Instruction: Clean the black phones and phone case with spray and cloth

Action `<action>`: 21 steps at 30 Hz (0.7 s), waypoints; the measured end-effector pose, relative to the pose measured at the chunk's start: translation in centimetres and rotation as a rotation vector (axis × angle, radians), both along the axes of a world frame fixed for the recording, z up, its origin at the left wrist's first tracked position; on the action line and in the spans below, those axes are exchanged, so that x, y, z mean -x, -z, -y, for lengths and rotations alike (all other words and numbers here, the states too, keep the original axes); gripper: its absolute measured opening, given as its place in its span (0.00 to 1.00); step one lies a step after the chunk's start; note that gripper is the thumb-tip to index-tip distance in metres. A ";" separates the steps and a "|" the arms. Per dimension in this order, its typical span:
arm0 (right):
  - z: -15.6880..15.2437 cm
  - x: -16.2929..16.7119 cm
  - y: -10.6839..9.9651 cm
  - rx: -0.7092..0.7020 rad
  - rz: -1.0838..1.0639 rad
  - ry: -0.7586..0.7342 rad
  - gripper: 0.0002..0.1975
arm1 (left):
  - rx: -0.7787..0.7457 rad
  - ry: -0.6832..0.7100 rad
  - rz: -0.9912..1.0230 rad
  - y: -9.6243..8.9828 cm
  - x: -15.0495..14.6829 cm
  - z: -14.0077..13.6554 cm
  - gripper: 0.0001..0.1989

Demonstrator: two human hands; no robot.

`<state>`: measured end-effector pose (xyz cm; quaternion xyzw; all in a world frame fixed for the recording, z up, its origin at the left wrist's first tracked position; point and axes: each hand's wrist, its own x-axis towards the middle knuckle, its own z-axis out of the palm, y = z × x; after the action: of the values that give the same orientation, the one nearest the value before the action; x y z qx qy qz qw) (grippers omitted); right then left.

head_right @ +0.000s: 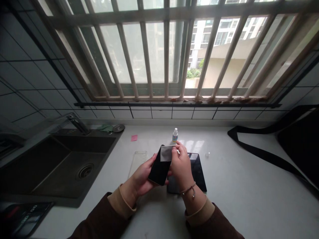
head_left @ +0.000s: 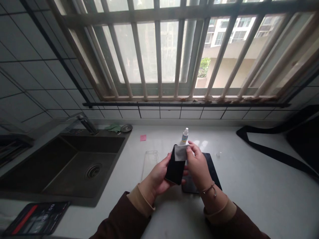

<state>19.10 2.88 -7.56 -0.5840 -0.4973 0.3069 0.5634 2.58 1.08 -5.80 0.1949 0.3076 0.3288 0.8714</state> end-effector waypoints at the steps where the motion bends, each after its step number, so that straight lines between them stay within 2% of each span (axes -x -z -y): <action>1: 0.0 -0.3 -0.1 -0.013 0.012 0.079 0.19 | 0.002 -0.003 -0.008 -0.1 0.0 0.0 0.33; 4: 0.4 -1.0 -1.1 -0.063 0.049 0.278 0.20 | -0.001 -0.005 -0.014 -0.6 -0.1 0.4 0.34; 6: 0.7 -1.0 -1.6 -0.164 0.155 0.296 0.17 | -0.011 0.027 0.005 -0.8 -0.2 0.7 0.33; 7: 0.8 -0.9 -1.8 -0.229 0.232 0.241 0.16 | -0.019 0.046 0.024 -0.8 -0.3 0.9 0.31; 9: 0.8 -0.4 -1.7 -0.340 0.387 0.039 0.13 | -0.033 0.051 0.066 -0.6 -0.6 1.2 0.28; 12: 0.5 0.4 -1.1 -0.385 0.516 -0.218 0.13 | -0.036 -0.041 0.127 -0.2 -1.1 1.2 0.26; 16: 0.4 0.9 -0.7 -0.372 0.563 -0.348 0.15 | -0.050 -0.206 0.235 0.5 -1.6 0.8 0.25; 21: 1.0 1.3 -1.0 -0.416 0.641 -0.476 0.18 | 0.019 -0.295 0.304 0.8 -1.5 0.3 0.23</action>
<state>17.81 1.91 -6.60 -0.3932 -0.8184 0.1250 0.3999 4.07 0.74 -6.57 0.0875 0.2008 0.4757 0.8519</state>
